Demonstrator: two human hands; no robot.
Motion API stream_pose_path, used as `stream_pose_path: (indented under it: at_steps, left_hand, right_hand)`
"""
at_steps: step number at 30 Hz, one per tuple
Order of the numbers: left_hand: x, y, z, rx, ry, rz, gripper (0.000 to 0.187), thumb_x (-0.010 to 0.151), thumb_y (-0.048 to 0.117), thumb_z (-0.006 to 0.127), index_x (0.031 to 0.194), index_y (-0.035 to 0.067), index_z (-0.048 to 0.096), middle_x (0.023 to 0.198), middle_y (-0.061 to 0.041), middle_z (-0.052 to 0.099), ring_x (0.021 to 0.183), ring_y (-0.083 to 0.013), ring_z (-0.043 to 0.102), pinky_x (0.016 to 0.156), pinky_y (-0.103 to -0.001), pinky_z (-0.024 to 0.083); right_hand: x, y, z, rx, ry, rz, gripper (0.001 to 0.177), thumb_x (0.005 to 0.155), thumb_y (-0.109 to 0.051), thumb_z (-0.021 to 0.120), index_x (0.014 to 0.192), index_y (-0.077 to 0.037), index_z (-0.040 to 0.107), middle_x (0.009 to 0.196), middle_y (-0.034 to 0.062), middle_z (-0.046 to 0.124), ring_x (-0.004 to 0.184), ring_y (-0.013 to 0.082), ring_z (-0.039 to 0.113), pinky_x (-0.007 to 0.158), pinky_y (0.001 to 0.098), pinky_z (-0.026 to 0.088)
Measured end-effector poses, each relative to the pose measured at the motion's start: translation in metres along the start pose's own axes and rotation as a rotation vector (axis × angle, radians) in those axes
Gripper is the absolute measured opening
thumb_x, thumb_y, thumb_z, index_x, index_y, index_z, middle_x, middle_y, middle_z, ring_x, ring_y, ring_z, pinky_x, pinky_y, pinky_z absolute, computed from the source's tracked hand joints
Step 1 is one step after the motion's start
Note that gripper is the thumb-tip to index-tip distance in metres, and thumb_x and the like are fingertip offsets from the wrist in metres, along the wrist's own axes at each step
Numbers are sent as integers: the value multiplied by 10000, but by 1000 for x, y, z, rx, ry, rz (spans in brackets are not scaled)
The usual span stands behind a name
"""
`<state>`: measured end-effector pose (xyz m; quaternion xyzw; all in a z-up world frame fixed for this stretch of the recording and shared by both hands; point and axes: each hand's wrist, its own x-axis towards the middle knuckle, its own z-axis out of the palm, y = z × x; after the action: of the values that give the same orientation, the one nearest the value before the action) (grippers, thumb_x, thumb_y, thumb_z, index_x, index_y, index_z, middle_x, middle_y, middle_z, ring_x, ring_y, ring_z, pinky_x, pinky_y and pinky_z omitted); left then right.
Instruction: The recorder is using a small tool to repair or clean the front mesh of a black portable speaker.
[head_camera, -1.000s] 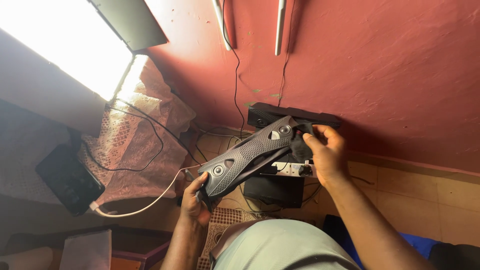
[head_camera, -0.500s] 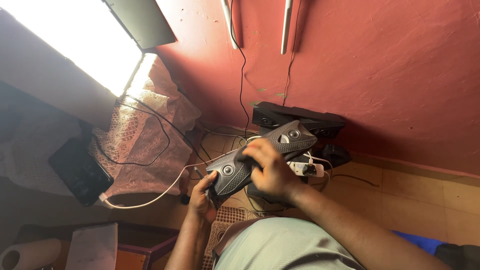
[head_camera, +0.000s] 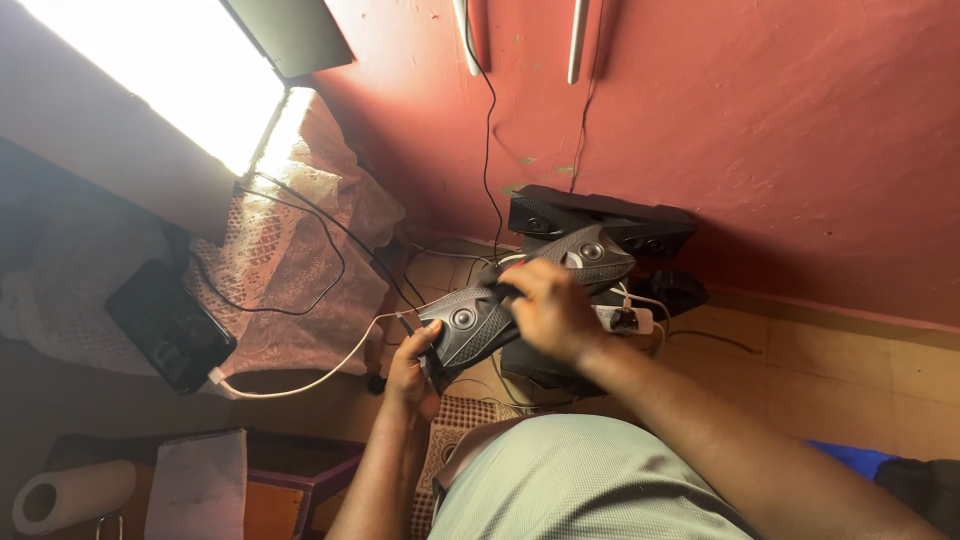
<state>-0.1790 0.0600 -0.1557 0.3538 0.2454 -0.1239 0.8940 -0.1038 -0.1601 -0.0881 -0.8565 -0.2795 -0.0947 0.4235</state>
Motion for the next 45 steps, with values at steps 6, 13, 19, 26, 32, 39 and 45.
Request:
stream_pose_path:
  at_steps: [6, 13, 19, 26, 32, 39, 45]
  left_hand:
    - [1, 2, -6, 0, 41, -20, 420, 878, 298, 674, 1198, 26, 685, 1060, -88, 771, 916, -195, 748, 815, -329, 601]
    - [5, -2, -4, 42, 61, -8, 450, 866, 319, 700, 1203, 21, 678, 1030, -81, 765, 887, -187, 739, 807, -332, 596]
    - [8, -5, -5, 29, 82, -28, 444, 888, 325, 705, 1203, 14, 668, 1031, -87, 751, 893, -193, 736, 818, -346, 604]
    - [6, -1, 3, 35, 64, -44, 419, 875, 330, 687, 1182, 45, 693, 1016, -65, 771, 872, -176, 736, 779, -313, 600]
    - [20, -9, -8, 43, 54, -62, 385, 885, 348, 692, 1153, 72, 700, 965, -45, 760, 822, -170, 726, 725, -308, 584]
    - [2, -3, 13, 100, 109, -51, 389, 859, 380, 709, 1142, 113, 698, 941, -14, 758, 795, -142, 708, 686, -280, 553]
    - [4, -14, 16, 120, 137, -46, 385, 847, 409, 714, 1112, 130, 693, 898, -6, 738, 772, -143, 698, 662, -299, 567]
  right_hand:
    - [5, 34, -3, -72, 50, -34, 286, 759, 15, 674, 1041, -28, 698, 1026, 178, 705, 981, 376, 691, 874, 462, 567]
    - [5, 9, -2, -131, 66, 168, 287, 762, -49, 759, 1042, -26, 702, 976, 190, 691, 923, 383, 685, 818, 454, 552]
    - [1, 8, 3, 28, -95, -162, 351, 721, 20, 660, 1069, -19, 670, 1030, 173, 700, 976, 359, 698, 892, 431, 570]
    - [13, 12, -14, -95, 11, 220, 294, 760, -82, 736, 1044, -38, 671, 989, 190, 677, 923, 376, 684, 804, 451, 554]
    - [-9, -4, 12, 47, -121, -181, 349, 686, -18, 643, 1034, -30, 661, 1006, 169, 683, 989, 382, 681, 922, 457, 553]
    - [9, 9, -24, -67, -69, 230, 331, 738, -85, 743, 1045, -18, 640, 1004, 170, 657, 911, 355, 674, 795, 446, 545]
    - [-19, -27, -3, 72, -169, -268, 350, 681, -16, 685, 1027, -36, 633, 1013, 148, 669, 1002, 374, 667, 890, 463, 548]
